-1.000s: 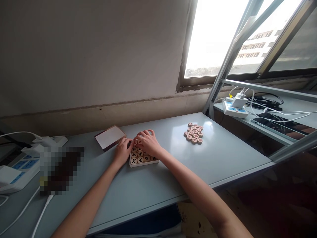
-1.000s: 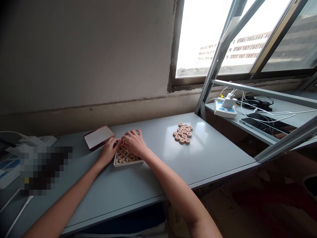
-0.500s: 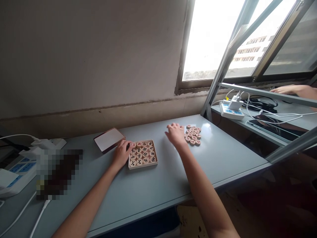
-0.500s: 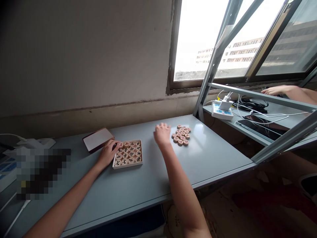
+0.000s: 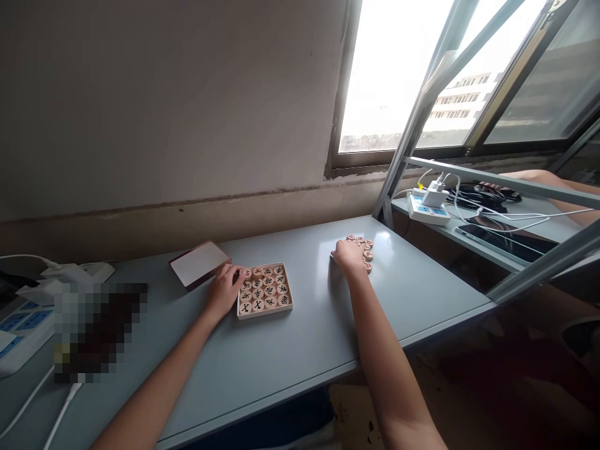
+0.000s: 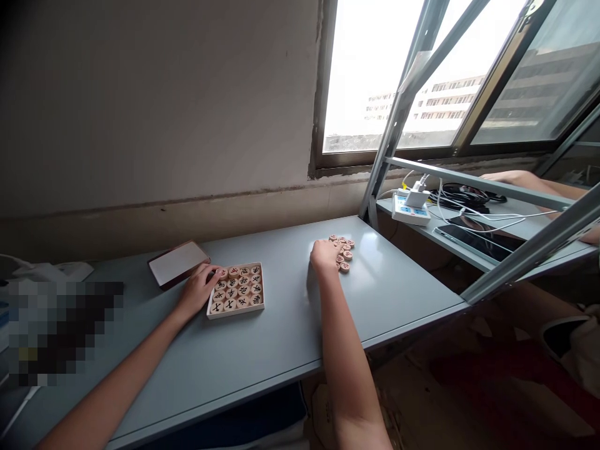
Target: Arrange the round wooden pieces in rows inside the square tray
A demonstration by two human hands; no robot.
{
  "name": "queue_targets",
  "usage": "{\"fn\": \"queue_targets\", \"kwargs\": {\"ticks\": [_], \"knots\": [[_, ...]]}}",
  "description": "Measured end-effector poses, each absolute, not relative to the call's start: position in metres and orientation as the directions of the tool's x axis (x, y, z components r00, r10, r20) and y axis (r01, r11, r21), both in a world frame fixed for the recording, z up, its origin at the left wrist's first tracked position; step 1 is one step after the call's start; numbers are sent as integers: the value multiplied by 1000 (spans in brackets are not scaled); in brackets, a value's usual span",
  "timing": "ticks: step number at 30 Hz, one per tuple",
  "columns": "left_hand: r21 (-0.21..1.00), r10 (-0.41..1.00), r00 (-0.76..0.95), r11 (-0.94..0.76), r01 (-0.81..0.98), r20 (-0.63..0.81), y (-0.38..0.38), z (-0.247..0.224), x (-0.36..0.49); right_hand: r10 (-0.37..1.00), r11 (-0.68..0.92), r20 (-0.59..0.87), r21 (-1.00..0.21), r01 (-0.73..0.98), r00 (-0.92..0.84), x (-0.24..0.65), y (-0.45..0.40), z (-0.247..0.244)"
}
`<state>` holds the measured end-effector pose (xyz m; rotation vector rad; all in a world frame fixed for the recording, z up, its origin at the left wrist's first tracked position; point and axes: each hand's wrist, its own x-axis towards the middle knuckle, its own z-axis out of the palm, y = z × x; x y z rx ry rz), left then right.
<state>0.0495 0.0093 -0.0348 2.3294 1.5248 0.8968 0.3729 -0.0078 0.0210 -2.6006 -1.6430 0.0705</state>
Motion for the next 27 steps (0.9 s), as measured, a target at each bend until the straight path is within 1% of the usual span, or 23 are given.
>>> {"fn": "queue_targets", "kwargs": {"ticks": [2, 8, 10, 12, 15, 17, 19, 21, 27], "knots": [[488, 889, 275, -435, 756, 367, 9, -34, 50, 924, -381, 7, -101, 919, 383, 367, -8, 20], [486, 891, 272, -431, 760, 364, 9, -34, 49, 966, -222, 104, -138, 965, 237, 340, -4, 17], [484, 889, 271, -432, 761, 369, 10, -35, 49, 978, -140, 133, -166, 976, 163, 330, -4, 17], [482, 886, 275, -438, 759, 373, 10, -35, 49, 978, -36, 191, -235, 971, 82, 321, -5, 18], [480, 886, 278, -440, 759, 372, 10, -35, 49, 954, 142, 300, -373, 917, -26, 308, -7, 20], [482, 892, 273, -429, 764, 360, 10, -35, 49, 932, 287, 330, -417, 862, -151, 299, -8, 19], [484, 897, 271, -420, 768, 349, 10, -34, 49, 895, 418, 332, -400, 816, -297, 290, -9, 17], [483, 899, 271, -417, 770, 344, 10, -33, 50, 865, 485, 325, -350, 802, -381, 283, -10, 15], [476, 898, 271, -417, 774, 346, 9, -32, 50, 856, 489, 308, -223, 843, -415, 271, -14, 12]]}}
